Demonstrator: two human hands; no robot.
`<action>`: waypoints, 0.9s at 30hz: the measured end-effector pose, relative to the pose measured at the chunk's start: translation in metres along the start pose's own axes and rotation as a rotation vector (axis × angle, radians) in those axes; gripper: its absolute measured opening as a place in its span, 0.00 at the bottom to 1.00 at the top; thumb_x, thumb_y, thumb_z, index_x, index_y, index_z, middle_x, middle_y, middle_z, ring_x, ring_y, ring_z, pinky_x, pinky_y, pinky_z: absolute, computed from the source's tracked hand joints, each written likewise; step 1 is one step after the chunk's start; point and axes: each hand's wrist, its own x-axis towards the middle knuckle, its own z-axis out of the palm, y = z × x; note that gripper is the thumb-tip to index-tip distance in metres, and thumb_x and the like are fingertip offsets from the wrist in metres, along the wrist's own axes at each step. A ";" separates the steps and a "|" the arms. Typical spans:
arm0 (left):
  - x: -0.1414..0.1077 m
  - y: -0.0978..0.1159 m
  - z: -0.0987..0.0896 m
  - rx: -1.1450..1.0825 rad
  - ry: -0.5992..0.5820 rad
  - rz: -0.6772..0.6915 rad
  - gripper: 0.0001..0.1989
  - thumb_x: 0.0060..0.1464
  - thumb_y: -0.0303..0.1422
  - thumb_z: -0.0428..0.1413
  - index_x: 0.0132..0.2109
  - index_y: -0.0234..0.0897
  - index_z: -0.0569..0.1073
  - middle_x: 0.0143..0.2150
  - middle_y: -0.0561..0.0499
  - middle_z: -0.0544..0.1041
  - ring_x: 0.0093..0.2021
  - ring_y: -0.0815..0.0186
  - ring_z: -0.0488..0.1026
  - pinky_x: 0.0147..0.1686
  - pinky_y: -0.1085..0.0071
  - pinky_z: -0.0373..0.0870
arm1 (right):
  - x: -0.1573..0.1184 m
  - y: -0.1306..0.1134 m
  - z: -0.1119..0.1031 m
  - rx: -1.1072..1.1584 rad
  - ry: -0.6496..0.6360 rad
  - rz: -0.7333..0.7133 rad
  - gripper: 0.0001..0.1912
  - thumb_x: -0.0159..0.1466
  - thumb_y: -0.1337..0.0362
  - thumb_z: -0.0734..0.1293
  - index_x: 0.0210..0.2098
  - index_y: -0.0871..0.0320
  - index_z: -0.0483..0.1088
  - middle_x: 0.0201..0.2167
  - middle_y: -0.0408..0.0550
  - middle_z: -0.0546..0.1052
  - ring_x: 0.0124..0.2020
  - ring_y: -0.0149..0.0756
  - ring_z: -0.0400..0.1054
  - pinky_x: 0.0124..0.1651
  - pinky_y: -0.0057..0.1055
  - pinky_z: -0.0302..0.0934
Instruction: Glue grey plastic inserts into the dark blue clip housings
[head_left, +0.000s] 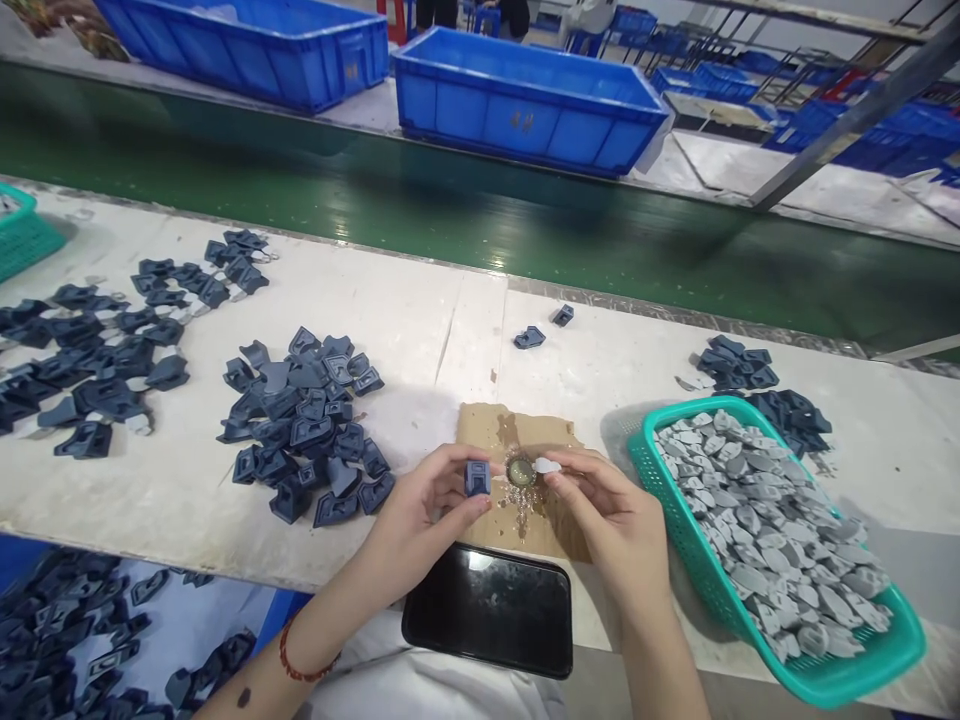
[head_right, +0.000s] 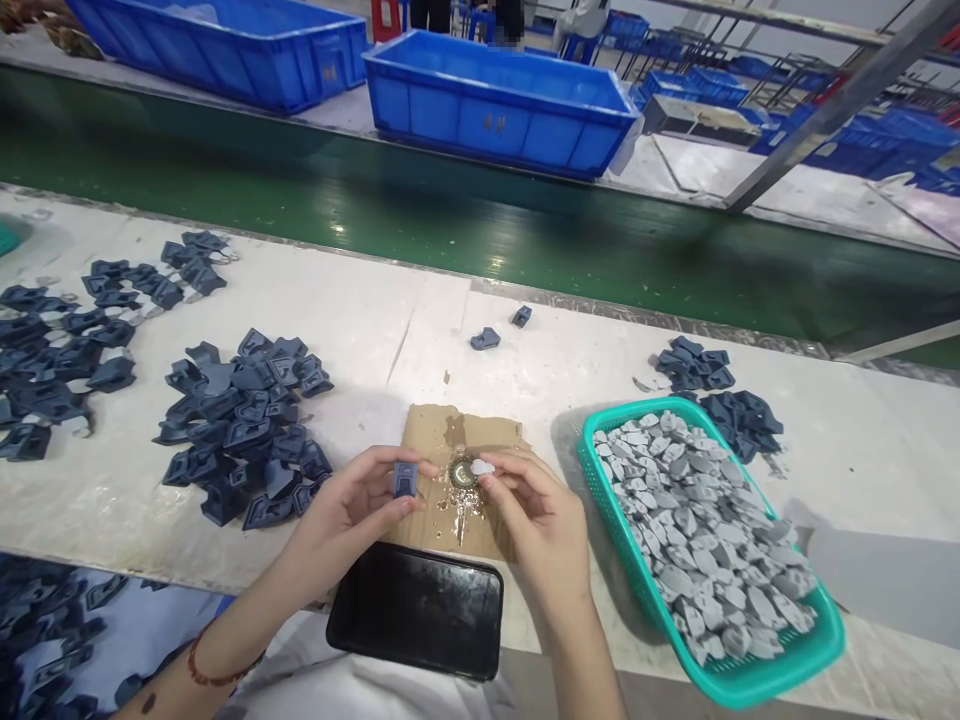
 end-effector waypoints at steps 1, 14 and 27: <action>0.000 -0.001 0.000 0.001 0.001 -0.008 0.15 0.64 0.35 0.62 0.56 0.42 0.74 0.54 0.46 0.81 0.50 0.62 0.77 0.50 0.67 0.74 | -0.001 0.001 -0.001 -0.027 -0.012 -0.014 0.06 0.68 0.61 0.74 0.43 0.47 0.84 0.46 0.45 0.84 0.47 0.35 0.79 0.47 0.29 0.75; -0.003 -0.005 0.000 0.141 0.069 0.101 0.12 0.62 0.34 0.64 0.52 0.45 0.79 0.51 0.50 0.78 0.42 0.67 0.77 0.44 0.73 0.76 | -0.002 -0.006 -0.003 -0.273 -0.086 -0.180 0.06 0.72 0.64 0.69 0.45 0.48 0.79 0.46 0.42 0.82 0.49 0.33 0.77 0.53 0.30 0.69; -0.006 -0.004 0.000 0.153 0.051 0.079 0.17 0.65 0.32 0.61 0.59 0.44 0.75 0.53 0.47 0.80 0.51 0.63 0.78 0.54 0.68 0.76 | -0.004 -0.007 0.000 -0.386 -0.159 -0.289 0.08 0.73 0.67 0.68 0.48 0.51 0.78 0.46 0.45 0.82 0.49 0.34 0.77 0.54 0.29 0.70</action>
